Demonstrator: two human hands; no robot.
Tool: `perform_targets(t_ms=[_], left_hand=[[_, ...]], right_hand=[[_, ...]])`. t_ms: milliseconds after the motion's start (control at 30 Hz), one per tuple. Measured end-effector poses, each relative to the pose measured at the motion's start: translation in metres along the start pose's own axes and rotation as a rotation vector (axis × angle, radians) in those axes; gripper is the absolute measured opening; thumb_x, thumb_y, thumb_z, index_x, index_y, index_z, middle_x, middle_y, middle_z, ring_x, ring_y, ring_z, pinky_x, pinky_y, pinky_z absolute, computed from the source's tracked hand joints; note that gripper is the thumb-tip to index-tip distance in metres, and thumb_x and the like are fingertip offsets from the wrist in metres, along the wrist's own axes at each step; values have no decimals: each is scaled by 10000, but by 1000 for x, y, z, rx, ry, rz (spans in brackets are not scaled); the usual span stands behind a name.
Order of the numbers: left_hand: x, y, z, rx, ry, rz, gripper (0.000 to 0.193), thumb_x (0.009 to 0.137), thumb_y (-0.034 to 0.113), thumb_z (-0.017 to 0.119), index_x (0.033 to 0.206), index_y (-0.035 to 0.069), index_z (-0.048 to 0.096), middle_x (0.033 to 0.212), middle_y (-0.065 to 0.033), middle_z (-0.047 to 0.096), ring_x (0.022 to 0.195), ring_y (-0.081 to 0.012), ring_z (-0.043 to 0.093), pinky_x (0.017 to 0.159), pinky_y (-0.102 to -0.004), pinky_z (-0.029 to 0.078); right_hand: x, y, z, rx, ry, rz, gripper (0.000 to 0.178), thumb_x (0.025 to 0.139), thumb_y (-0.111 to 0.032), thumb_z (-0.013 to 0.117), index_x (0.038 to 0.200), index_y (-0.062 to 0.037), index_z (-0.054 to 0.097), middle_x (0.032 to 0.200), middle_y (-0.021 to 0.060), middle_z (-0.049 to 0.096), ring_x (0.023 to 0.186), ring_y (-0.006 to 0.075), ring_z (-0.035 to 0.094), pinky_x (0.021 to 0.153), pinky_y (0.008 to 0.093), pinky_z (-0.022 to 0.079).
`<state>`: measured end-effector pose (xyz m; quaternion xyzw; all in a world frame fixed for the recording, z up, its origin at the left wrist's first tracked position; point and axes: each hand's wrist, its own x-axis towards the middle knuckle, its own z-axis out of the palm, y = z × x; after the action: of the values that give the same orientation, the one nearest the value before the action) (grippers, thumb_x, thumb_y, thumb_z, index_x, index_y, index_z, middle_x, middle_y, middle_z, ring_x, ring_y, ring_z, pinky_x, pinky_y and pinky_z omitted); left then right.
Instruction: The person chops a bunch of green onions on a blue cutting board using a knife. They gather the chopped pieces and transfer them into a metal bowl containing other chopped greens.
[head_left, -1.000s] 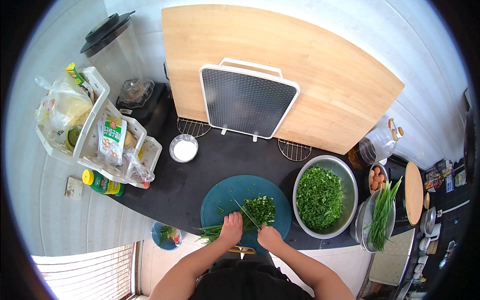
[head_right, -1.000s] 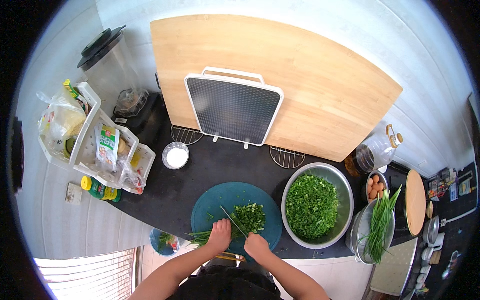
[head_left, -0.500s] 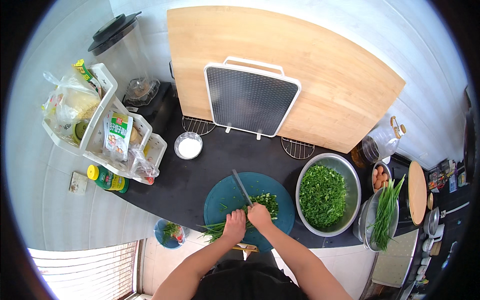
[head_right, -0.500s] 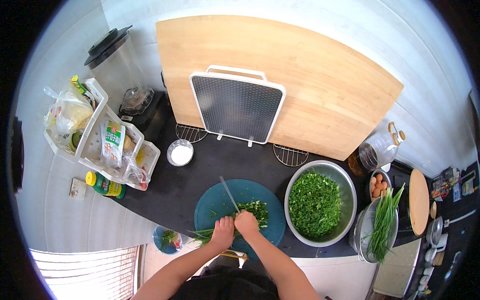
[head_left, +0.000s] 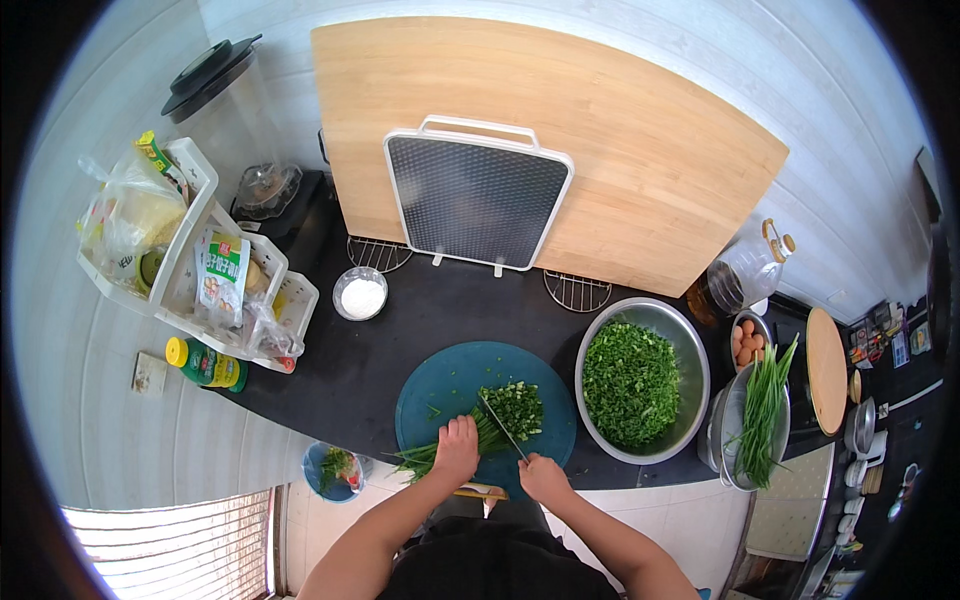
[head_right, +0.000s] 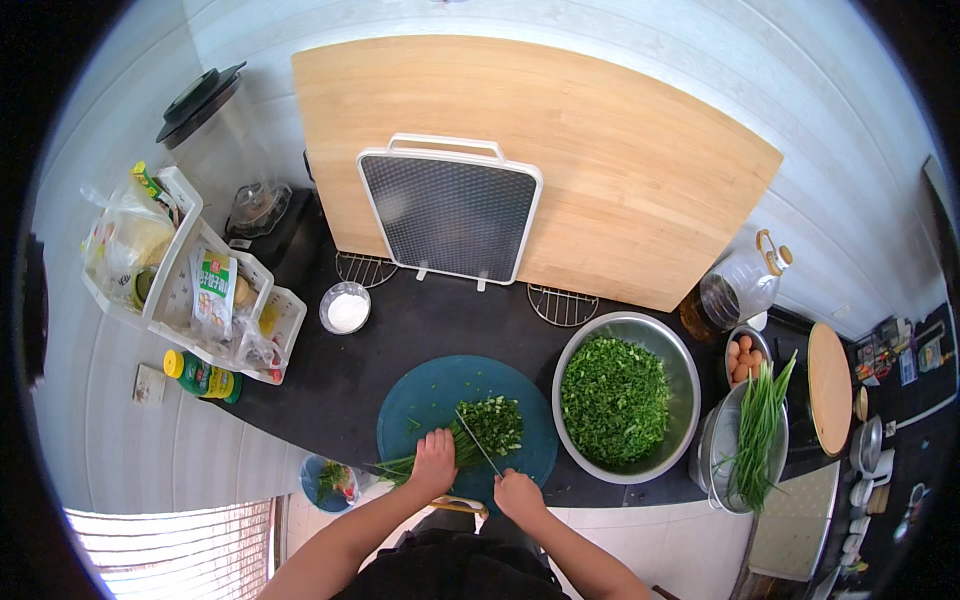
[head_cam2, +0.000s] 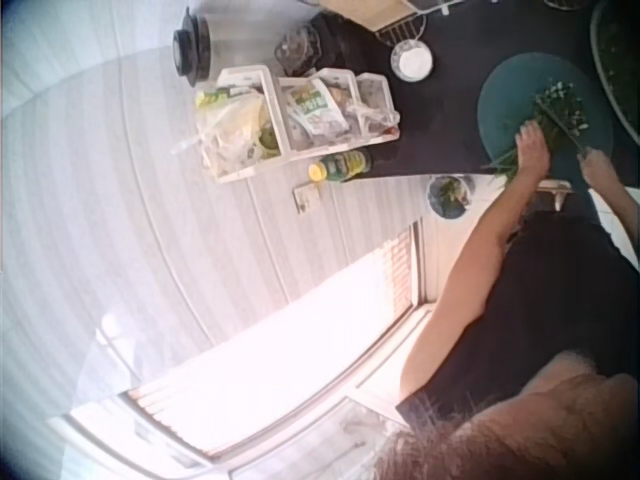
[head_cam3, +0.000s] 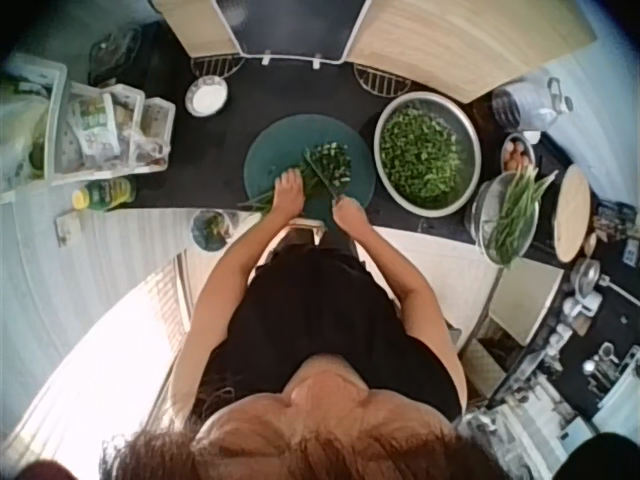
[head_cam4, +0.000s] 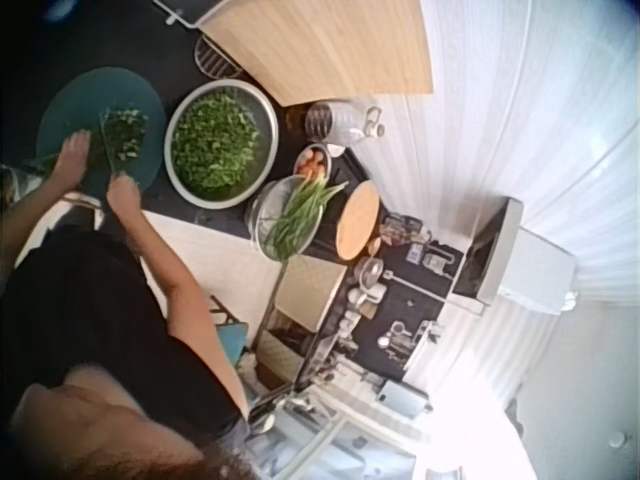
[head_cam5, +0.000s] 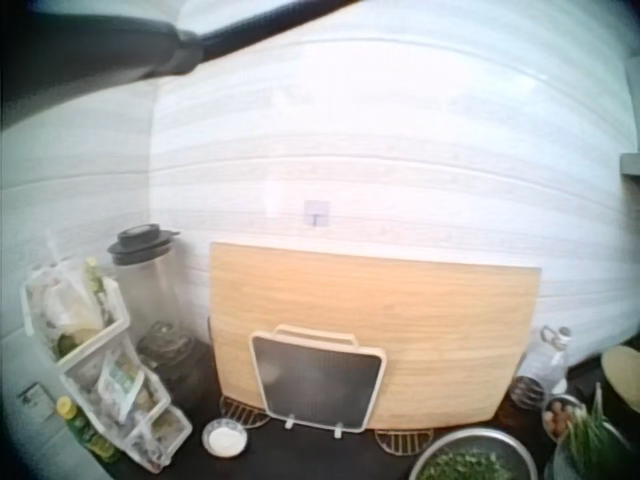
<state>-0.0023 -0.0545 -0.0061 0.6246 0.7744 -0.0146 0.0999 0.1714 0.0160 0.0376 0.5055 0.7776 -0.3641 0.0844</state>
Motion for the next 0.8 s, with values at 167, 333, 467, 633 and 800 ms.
perform_targets(t_ms=[167,333,467,633,800], left_hand=[[-2,0,5,9,31,8,740,688,285,683,1246,-108,396,1186,-197,462,1042,-297,457,854,-394,390],[-1,-1,21,98,139,12,723,686,272,670,1239,-111,407,1171,-195,470,1036,-300,459,852,-397,391],[5,-3,3,7,79,26,780,692,309,693,1278,-93,374,1183,-189,459,1055,-309,450,888,-414,375],[7,4,-34,-52,19,-94,914,677,412,739,1346,-50,320,1215,-169,436,1102,-313,423,967,-470,310],[1,-1,-44,-158,-12,-124,1031,621,469,780,1365,-55,296,1219,-162,434,1114,-307,421,983,-461,310]], right_hand=[[28,-13,16,-69,-15,22,260,862,-218,511,814,21,601,778,270,626,785,432,617,715,492,497],[44,-21,28,-69,77,-29,230,842,-194,530,828,19,614,772,275,625,775,427,621,716,487,502],[31,-12,7,66,107,-9,272,834,-246,558,845,21,613,768,262,620,778,432,607,698,476,497],[3,-10,-30,262,204,-47,428,883,-383,547,733,16,500,620,219,554,653,425,572,562,442,423],[-12,-13,-34,255,210,-75,426,922,-395,494,770,1,529,646,238,574,673,436,580,590,483,442]])
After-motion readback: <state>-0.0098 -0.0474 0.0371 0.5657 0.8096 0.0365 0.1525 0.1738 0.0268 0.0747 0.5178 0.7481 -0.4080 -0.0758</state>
